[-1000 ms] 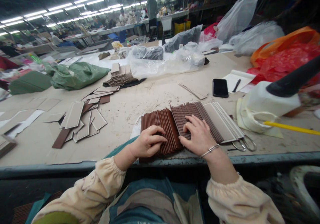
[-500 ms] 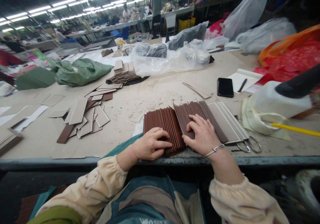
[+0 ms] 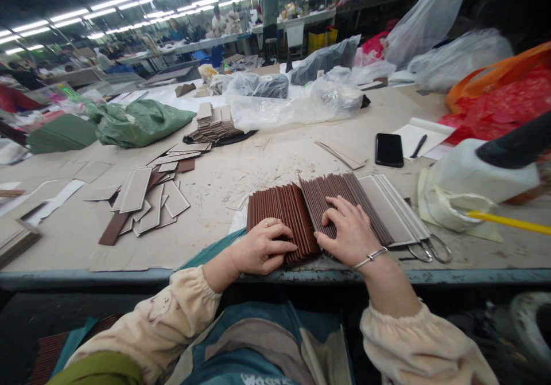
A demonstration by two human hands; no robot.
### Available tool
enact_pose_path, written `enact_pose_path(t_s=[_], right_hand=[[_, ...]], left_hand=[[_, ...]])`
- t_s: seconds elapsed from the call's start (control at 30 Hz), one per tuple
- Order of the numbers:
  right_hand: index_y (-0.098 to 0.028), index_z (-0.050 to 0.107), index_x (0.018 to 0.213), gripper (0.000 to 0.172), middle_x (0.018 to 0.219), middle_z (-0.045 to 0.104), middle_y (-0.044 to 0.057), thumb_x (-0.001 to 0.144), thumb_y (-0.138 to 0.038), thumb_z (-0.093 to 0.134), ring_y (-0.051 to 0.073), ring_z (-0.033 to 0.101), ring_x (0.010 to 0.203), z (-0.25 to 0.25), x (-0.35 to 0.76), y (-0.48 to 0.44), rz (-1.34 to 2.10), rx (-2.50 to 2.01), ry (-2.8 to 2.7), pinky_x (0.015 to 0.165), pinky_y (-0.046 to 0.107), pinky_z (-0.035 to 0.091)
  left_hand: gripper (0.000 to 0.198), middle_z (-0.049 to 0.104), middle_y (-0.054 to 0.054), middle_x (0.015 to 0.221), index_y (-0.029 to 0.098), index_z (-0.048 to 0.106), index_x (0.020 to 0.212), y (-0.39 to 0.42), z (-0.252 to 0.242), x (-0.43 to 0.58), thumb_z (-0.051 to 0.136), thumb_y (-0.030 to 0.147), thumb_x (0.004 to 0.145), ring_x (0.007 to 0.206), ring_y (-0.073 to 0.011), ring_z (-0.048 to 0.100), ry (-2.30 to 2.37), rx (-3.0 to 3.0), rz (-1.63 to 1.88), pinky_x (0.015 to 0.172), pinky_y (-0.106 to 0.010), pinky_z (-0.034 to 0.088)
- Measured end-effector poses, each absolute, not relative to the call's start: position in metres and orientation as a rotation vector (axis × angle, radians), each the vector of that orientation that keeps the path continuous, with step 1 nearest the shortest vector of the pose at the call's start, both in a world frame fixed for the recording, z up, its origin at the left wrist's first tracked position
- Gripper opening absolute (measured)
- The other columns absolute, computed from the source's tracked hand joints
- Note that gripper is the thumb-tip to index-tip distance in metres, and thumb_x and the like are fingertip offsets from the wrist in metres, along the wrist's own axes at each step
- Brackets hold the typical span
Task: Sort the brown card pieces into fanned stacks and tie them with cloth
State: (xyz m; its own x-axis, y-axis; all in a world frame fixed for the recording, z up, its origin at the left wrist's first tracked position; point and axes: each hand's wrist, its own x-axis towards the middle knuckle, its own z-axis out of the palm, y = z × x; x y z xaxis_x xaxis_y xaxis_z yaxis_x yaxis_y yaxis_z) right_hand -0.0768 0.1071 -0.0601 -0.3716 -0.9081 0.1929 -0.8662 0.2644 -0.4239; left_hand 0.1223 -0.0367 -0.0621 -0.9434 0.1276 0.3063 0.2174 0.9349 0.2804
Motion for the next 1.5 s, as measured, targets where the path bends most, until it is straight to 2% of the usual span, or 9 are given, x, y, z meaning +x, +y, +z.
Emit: enact_pose_path(t_s=[0.47,0.6,0.7,0.77,0.9,0.97,1.1,1.33,1.5], right_hand=[[-0.023,0.053,0.074,0.018,0.134,0.051,0.008,0.073,-0.038,0.063,0.032,0.037,0.132,-0.061,-0.078,0.108,-0.712,-1.732,2.429,0.105,0.063,0.026],[-0.023,0.055,0.079,0.035,0.137,0.048,0.010,0.076,-0.058,0.059,0.035,0.034,0.133,-0.060,-0.070,0.105,-0.696,-1.712,2.440,0.105,0.066,0.022],[-0.022,0.057,0.095,0.049,0.138,0.046,0.014,0.070,-0.064,0.061,0.039,0.032,0.133,-0.061,-0.060,0.101,-0.685,-1.672,2.512,0.105,0.068,0.019],[-0.022,0.055,0.109,0.057,0.139,0.044,0.016,0.068,-0.060,0.064,0.041,0.031,0.134,-0.062,-0.054,0.097,-0.675,-1.656,2.540,0.105,0.069,0.020],[-0.022,0.051,0.123,0.057,0.141,0.042,0.016,0.072,-0.046,0.062,0.041,0.029,0.134,-0.064,-0.050,0.092,-0.631,-1.638,2.549,0.105,0.068,0.021],[-0.023,0.051,0.125,0.057,0.142,0.041,0.016,0.073,-0.044,0.061,0.041,0.029,0.134,-0.064,-0.051,0.092,-0.610,-1.651,2.539,0.105,0.068,0.021],[-0.023,0.053,0.125,0.056,0.143,0.039,0.016,0.074,-0.046,0.060,0.041,0.027,0.135,-0.062,-0.052,0.093,-0.562,-1.659,2.530,0.106,0.067,0.022],[-0.023,0.052,0.126,0.056,0.145,0.037,0.015,0.075,-0.044,0.058,0.039,0.025,0.137,-0.057,-0.049,0.093,-0.470,-1.623,2.551,0.107,0.065,0.020],[-0.023,0.052,0.127,0.056,0.146,0.036,0.014,0.076,-0.045,0.057,0.038,0.024,0.137,-0.056,-0.049,0.093,-0.445,-1.619,2.549,0.108,0.064,0.020]], left_hand=[[0.033,0.060,-0.009,0.109,0.023,0.065,0.109,-0.035,-0.063,0.121,0.051,0.019,0.080,0.098,-0.0213,0.053,-2.865,-0.210,-0.409,0.094,-0.043,0.041],[0.038,0.057,-0.009,0.113,0.027,0.062,0.117,-0.031,-0.057,0.117,0.050,0.022,0.082,0.097,-0.0225,0.049,-2.931,-0.179,-0.381,0.092,-0.043,0.040],[0.037,0.055,-0.009,0.113,0.027,0.063,0.116,-0.030,-0.054,0.115,0.049,0.021,0.082,0.097,-0.0230,0.049,-2.969,-0.160,-0.373,0.091,-0.044,0.039],[0.036,0.054,-0.010,0.113,0.026,0.065,0.113,-0.030,-0.055,0.115,0.050,0.020,0.081,0.098,-0.0232,0.050,-2.948,-0.171,-0.404,0.092,-0.045,0.040],[0.032,0.055,-0.012,0.113,0.020,0.064,0.110,-0.035,-0.060,0.122,0.048,0.013,0.082,0.104,-0.0211,0.053,-2.722,-0.133,-0.639,0.089,-0.038,0.048],[0.031,0.056,-0.012,0.109,0.018,0.065,0.103,-0.038,-0.061,0.130,0.047,0.010,0.081,0.103,-0.0204,0.054,-2.612,-0.062,-0.686,0.086,-0.036,0.050],[0.029,0.058,-0.011,0.099,0.017,0.068,0.093,-0.044,-0.059,0.147,0.047,0.009,0.077,0.095,-0.0207,0.056,-2.586,-0.058,-0.599,0.087,-0.041,0.050],[0.034,0.058,-0.010,0.104,0.021,0.066,0.105,-0.039,-0.062,0.155,0.049,0.012,0.076,0.099,-0.0226,0.054,-2.732,-0.180,-0.464,0.092,-0.045,0.046],[0.031,0.058,-0.011,0.104,0.018,0.064,0.103,-0.040,-0.071,0.154,0.050,0.012,0.077,0.097,-0.0214,0.055,-2.733,-0.184,-0.507,0.090,-0.040,0.048]])
